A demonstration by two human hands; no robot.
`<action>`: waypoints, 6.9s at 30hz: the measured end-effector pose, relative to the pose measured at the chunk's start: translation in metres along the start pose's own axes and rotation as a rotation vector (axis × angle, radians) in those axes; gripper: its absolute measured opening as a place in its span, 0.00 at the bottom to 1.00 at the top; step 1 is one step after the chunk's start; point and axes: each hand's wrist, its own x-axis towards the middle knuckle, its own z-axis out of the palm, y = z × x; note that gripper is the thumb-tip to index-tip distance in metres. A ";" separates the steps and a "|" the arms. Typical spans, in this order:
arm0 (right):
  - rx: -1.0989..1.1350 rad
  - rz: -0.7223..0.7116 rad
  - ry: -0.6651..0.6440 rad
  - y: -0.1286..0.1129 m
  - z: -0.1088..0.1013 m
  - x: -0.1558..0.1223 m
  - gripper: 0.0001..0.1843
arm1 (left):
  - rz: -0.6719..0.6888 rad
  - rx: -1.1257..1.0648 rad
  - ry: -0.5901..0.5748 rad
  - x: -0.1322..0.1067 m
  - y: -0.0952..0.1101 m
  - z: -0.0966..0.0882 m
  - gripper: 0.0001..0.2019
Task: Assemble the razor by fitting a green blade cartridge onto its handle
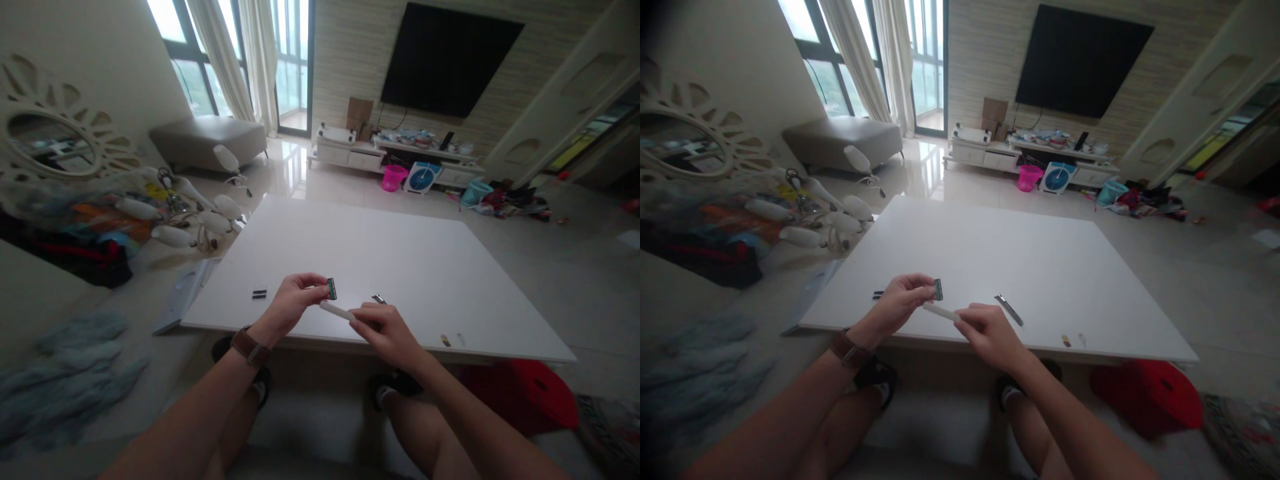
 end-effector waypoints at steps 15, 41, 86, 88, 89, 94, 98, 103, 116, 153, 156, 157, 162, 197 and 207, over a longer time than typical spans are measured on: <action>-0.007 0.007 0.201 -0.001 -0.012 -0.002 0.16 | 0.000 0.080 -0.085 -0.004 0.003 0.000 0.10; -0.030 0.029 0.169 0.000 -0.003 -0.002 0.15 | -0.020 0.118 -0.105 -0.006 -0.006 0.008 0.09; -0.075 0.006 0.193 0.001 -0.010 -0.004 0.12 | -0.029 0.110 -0.096 -0.005 -0.006 0.005 0.10; -0.066 -0.013 0.111 -0.001 -0.009 -0.005 0.12 | -0.026 0.102 -0.097 -0.006 -0.006 0.005 0.10; -0.058 -0.021 0.104 -0.002 -0.010 -0.006 0.12 | -0.028 0.103 -0.100 -0.006 -0.006 0.005 0.10; -0.050 0.006 0.275 -0.001 -0.017 -0.006 0.12 | -0.054 0.090 -0.099 -0.007 -0.004 0.006 0.10; -0.067 -0.025 0.128 -0.004 -0.008 -0.005 0.12 | -0.050 0.043 -0.089 -0.007 -0.003 0.006 0.10; -0.011 -0.046 0.158 -0.011 -0.010 -0.007 0.12 | -0.054 0.037 -0.090 -0.009 -0.001 0.008 0.11; -0.087 -0.101 0.080 -0.006 -0.009 -0.006 0.13 | -0.046 -0.012 -0.051 -0.008 -0.001 0.009 0.13; -0.298 -0.221 0.058 0.004 -0.012 -0.010 0.16 | 0.072 0.112 -0.110 -0.010 -0.001 0.004 0.09; -0.268 -0.222 0.034 0.002 -0.013 -0.010 0.16 | 0.071 0.112 -0.123 -0.009 -0.002 0.003 0.08; -0.252 -0.231 0.022 0.001 -0.013 -0.011 0.16 | 0.067 0.106 -0.134 -0.009 -0.002 0.003 0.08; -0.213 -0.214 0.080 -0.002 -0.016 -0.011 0.15 | 0.062 0.059 -0.143 -0.009 -0.002 0.004 0.09; -0.079 -0.062 0.029 -0.003 -0.013 -0.008 0.13 | 0.036 0.070 -0.081 -0.006 -0.008 0.006 0.11; -0.114 -0.081 0.042 -0.002 -0.021 -0.010 0.13 | 0.040 0.128 -0.034 -0.005 -0.006 0.005 0.11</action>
